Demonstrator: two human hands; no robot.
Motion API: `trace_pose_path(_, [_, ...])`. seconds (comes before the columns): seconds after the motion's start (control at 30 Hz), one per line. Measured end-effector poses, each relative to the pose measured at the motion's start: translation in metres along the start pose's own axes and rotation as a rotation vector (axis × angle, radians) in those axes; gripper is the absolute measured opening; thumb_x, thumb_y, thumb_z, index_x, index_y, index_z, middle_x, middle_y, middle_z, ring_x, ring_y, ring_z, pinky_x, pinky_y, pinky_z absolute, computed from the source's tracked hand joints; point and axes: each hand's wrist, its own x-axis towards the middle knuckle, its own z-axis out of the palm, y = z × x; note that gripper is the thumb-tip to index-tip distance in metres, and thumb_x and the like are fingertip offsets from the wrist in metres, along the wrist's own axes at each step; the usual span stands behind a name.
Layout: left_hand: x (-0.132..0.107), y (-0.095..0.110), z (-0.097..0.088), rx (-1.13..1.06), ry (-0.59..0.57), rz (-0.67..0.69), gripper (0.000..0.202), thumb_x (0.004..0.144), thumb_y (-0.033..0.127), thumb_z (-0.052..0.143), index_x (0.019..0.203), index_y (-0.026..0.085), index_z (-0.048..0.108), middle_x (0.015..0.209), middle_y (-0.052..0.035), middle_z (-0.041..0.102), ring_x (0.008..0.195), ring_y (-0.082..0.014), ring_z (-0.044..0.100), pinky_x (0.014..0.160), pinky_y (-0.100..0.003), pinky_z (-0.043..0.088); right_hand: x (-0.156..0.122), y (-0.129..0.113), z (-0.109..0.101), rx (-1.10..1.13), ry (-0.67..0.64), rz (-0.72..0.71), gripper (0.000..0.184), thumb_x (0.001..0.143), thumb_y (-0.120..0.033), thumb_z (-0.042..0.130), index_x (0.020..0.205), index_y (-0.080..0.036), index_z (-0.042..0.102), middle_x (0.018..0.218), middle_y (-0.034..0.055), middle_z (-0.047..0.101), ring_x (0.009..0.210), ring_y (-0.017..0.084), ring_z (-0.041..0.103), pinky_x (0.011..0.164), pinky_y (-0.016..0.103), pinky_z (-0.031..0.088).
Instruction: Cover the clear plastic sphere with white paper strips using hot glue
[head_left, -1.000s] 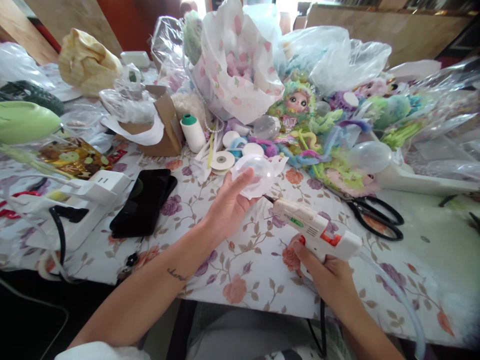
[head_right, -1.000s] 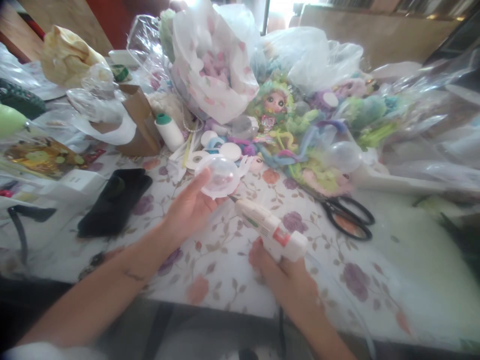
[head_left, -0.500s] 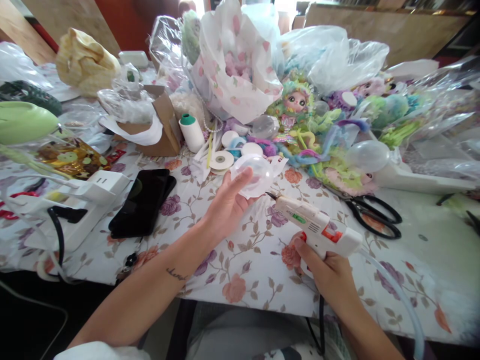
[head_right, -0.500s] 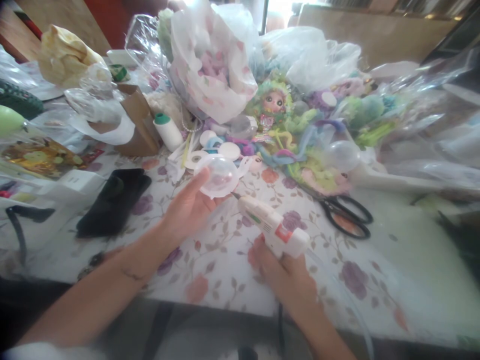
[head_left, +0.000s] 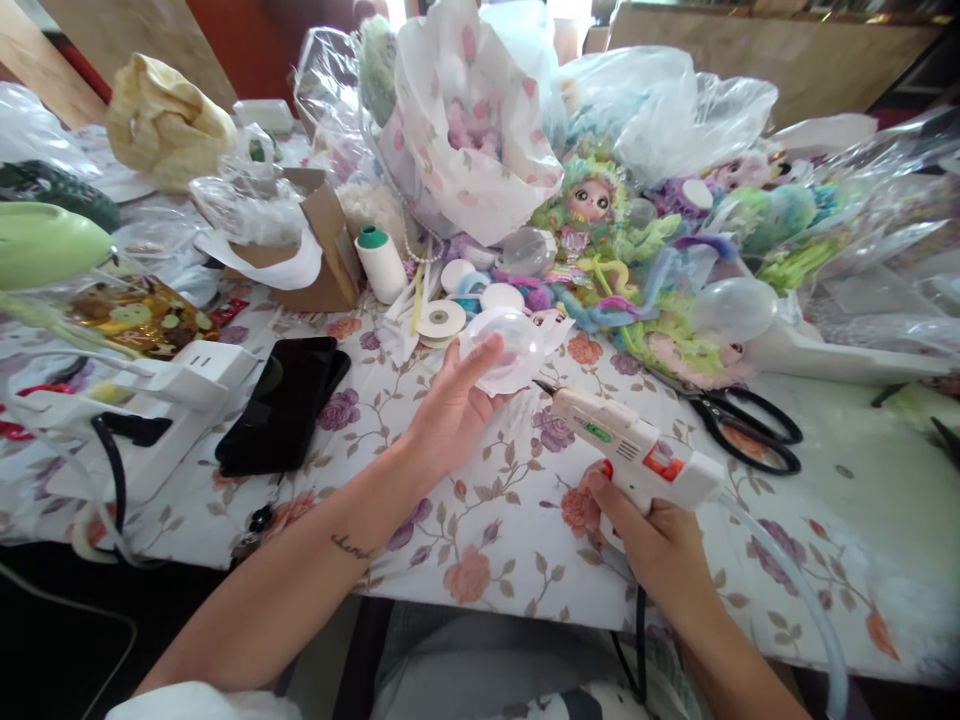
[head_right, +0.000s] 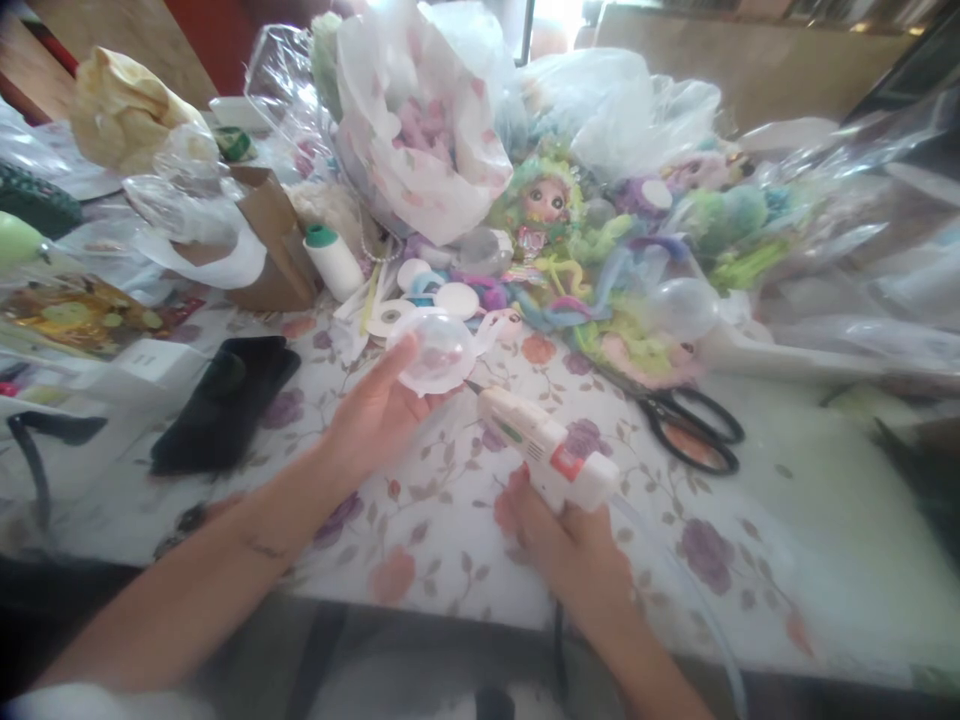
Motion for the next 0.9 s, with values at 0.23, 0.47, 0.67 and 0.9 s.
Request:
trace_pose_path(0.23, [-0.0005,-0.0002,0.0020,-0.006,0.024,-0.011,0.054,0.080,0.035,0.079,0.128,0.023,0.056,0.125,-0.0063,0.066,0.124,-0.0242,0.059,0.104,-0.036,0.049,-0.0035,-0.0079,0.0045,0.094,0.061,0.018,0.027,0.074,-0.042,0.062,0.059,-0.021,0.054,0.049,-0.0017,0.055,0.046,0.011,0.049,0.041,0.019,0.042])
trace_pose_path(0.47, [0.0013,-0.0008,0.0004,0.004,0.016,-0.015,0.056,0.081,0.035,0.079,0.131,0.024,0.056,0.121,-0.0043,0.068,0.121,-0.0223,0.061,0.101,-0.035,0.051,-0.0015,-0.0061,0.0055,0.150,0.087,-0.012,0.024,0.072,-0.039,0.066,0.061,-0.020,0.056,0.047,-0.0028,0.056,0.044,0.010,0.048,0.039,0.019,0.037])
trace_pose_path(0.67, [0.0002,-0.0014,-0.0009,0.033,-0.035,0.004,0.049,0.083,0.036,0.076,0.127,0.023,0.059,0.123,-0.0052,0.068,0.120,-0.0224,0.061,0.100,-0.034,0.052,0.0020,-0.0030,0.0035,0.150,0.052,-0.038,0.025,0.073,-0.036,0.064,0.057,-0.021,0.053,0.048,-0.0022,0.058,0.046,0.011,0.051,0.041,0.019,0.040])
trace_pose_path(0.9, [0.0012,-0.0024,-0.0015,0.040,-0.018,-0.007,0.041,0.085,0.036,0.074,0.123,0.024,0.063,0.127,-0.0043,0.065,0.120,-0.0220,0.060,0.097,-0.033,0.055,0.0011,-0.0029,0.0022,0.133,0.056,-0.064,0.029,0.078,-0.037,0.062,0.057,-0.021,0.052,0.047,-0.0021,0.057,0.046,0.011,0.053,0.043,0.020,0.042])
